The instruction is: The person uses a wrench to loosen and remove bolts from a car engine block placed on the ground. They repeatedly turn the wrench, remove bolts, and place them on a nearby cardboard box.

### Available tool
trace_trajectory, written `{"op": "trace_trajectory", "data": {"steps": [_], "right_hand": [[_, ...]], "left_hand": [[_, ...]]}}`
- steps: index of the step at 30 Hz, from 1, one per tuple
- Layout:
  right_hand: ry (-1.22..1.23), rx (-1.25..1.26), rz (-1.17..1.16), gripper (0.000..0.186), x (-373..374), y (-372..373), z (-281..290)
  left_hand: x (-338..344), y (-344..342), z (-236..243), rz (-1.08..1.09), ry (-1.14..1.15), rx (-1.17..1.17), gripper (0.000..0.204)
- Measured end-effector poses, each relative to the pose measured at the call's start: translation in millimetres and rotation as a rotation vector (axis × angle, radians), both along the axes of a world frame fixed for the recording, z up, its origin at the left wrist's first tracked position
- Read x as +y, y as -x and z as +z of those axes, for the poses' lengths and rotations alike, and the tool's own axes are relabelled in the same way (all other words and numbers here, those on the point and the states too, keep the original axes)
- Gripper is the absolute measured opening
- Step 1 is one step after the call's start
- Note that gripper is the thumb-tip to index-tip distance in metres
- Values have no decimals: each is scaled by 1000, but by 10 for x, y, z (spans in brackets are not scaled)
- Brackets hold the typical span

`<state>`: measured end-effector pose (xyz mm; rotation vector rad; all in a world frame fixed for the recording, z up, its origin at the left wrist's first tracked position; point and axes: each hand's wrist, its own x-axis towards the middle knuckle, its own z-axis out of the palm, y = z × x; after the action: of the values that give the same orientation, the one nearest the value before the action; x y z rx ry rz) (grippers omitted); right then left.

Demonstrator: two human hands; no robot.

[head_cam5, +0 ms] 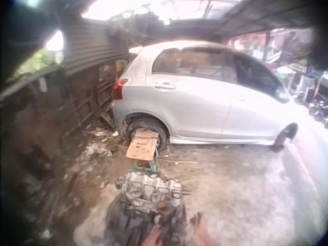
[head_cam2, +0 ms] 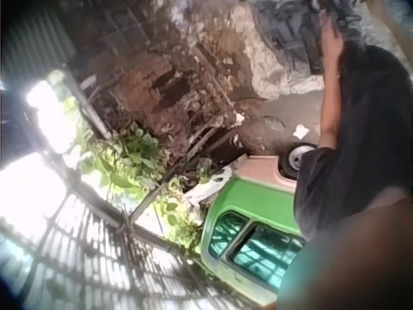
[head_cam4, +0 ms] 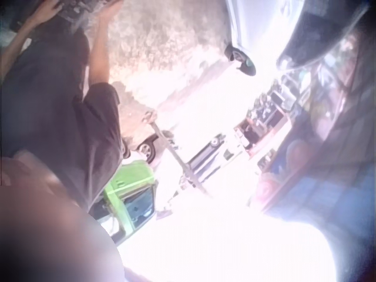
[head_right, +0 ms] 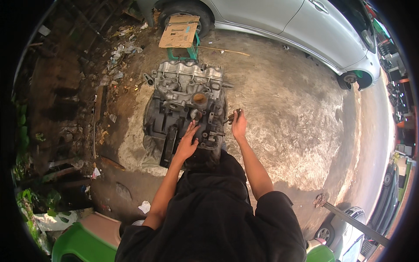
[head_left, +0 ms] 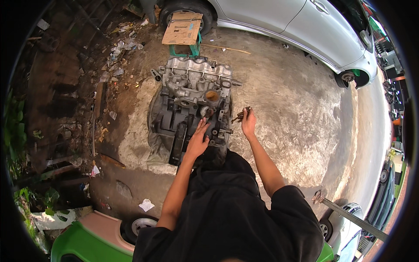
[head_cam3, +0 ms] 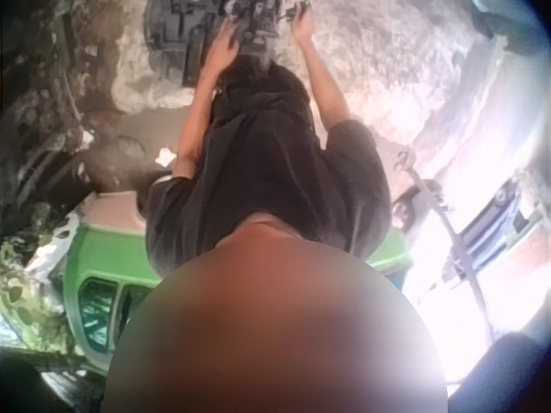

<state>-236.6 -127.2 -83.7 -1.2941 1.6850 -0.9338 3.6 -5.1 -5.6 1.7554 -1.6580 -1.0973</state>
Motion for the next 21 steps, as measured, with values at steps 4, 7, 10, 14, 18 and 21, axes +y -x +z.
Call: {"op": "trace_trajectory", "data": {"steps": [4,7,10,14,18,21], "right_hand": [[-151,-99,82,32,-321,11,-295],[-218,-143,169,34,-442,-22,-431],[-220,-128,238,40,-499,-47,-465],[-290,-214,216,42,-509,-59,-408],[-356,-220,253,42,-539,-57,-321],[-369,-234,251,42,-524,-50,-259]], "left_hand": [[6,13,21,4,-28,-21,63],[4,18,27,10,-24,-20,64],[-3,20,27,26,-33,7,65],[-1,15,29,22,-19,2,64],[9,15,14,20,7,1,63],[13,19,6,24,5,-1,63]]}}
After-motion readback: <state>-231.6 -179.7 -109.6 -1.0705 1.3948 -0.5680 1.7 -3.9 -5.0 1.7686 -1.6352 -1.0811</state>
